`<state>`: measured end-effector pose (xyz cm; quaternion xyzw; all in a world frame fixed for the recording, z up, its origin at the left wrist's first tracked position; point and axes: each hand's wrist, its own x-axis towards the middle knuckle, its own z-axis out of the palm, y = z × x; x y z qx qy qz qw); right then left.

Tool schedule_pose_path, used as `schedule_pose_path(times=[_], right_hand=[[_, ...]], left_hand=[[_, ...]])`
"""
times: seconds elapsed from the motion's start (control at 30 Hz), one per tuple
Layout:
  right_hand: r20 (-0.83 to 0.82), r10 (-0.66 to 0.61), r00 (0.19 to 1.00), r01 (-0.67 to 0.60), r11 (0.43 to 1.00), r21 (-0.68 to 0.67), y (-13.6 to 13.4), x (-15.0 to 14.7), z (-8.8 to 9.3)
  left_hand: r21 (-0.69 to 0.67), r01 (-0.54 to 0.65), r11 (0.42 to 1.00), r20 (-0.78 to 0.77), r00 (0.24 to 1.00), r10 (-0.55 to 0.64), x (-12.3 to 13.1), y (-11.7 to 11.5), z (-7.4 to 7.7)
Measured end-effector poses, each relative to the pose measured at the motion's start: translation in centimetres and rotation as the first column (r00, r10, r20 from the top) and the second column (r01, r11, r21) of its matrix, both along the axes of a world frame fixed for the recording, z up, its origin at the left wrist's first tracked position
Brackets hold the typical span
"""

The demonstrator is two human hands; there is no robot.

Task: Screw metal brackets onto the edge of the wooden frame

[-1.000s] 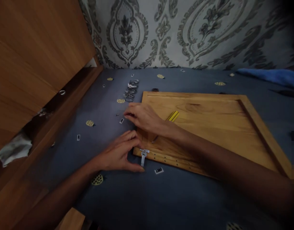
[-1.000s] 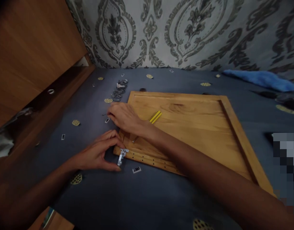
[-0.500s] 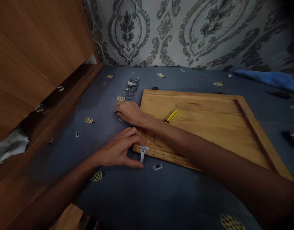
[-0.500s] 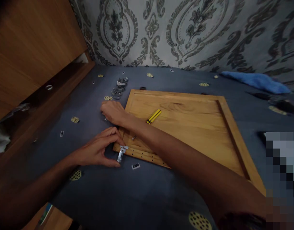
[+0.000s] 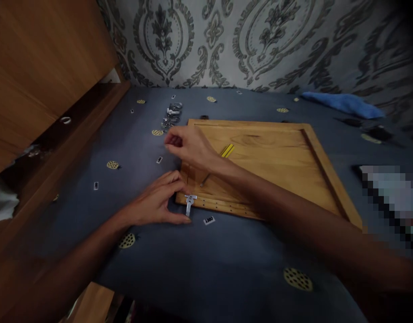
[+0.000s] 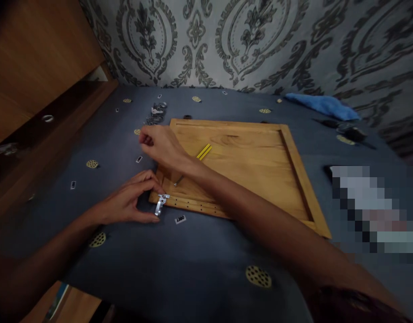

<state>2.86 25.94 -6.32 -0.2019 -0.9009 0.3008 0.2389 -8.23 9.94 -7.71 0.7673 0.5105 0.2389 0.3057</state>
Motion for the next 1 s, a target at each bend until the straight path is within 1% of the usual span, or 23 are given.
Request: schedule_pose_path(times=[0.1,0.2,0.27,0.33,0.43,0.57,0.73,0.8,0.93,1.0], right_hand=[[-0.074,-0.048,0.996,0.044,0.998,-0.054,-1.2,5.1,-0.3],[-0.114,-0.083,0.99,0.075,0.994,-0.079,-2.8,9.7,-1.4],[-0.114,-0.084,0.99,0.074,0.993,-0.089,-3.7,11.8,-2.3],[-0.1,-0.067,0.993,0.058,0.994,-0.091,-4.2,13.0,-2.8],[-0.081,-0.052,0.995,0.045,0.995,-0.088,-4.2,13.5,-3.0],[-0.062,-0.036,0.997,0.028,0.993,-0.113,-3.6,13.3,-3.1],[-0.094,-0.155,0.984,0.139,0.978,-0.158,-3.1,13.2,-3.5],[-0.095,-0.178,0.979,0.163,0.976,-0.147,-3.0,13.3,-3.4],[-0.077,-0.155,0.985,0.148,0.985,-0.092,-3.0,13.3,-3.1],[-0.088,-0.145,0.986,0.137,0.987,-0.09,-3.1,13.3,-3.0]], left_hand=[[-0.003,-0.005,1.0,-0.023,1.0,0.005,0.0,0.0,0.0],[-0.006,-0.008,1.0,-0.025,1.0,0.007,-0.1,0.0,-0.1],[-0.011,-0.008,1.0,-0.019,1.0,0.008,-0.1,0.0,-0.1],[-0.018,-0.01,1.0,-0.02,1.0,0.009,-0.2,-0.1,-0.1],[-0.02,-0.013,1.0,-0.022,1.0,0.012,-0.2,-0.1,-0.1],[-0.03,-0.02,0.999,-0.024,1.0,0.019,-0.1,-0.1,0.1],[-0.044,-0.016,0.999,-0.033,0.999,0.015,-0.1,-0.1,0.3],[-0.042,-0.012,0.999,-0.032,0.999,0.011,-0.1,-0.1,0.3],[-0.023,-0.012,1.0,-0.007,1.0,0.012,-0.1,-0.2,0.2],[-0.021,-0.012,1.0,0.001,1.0,0.012,-0.1,-0.2,0.2]])
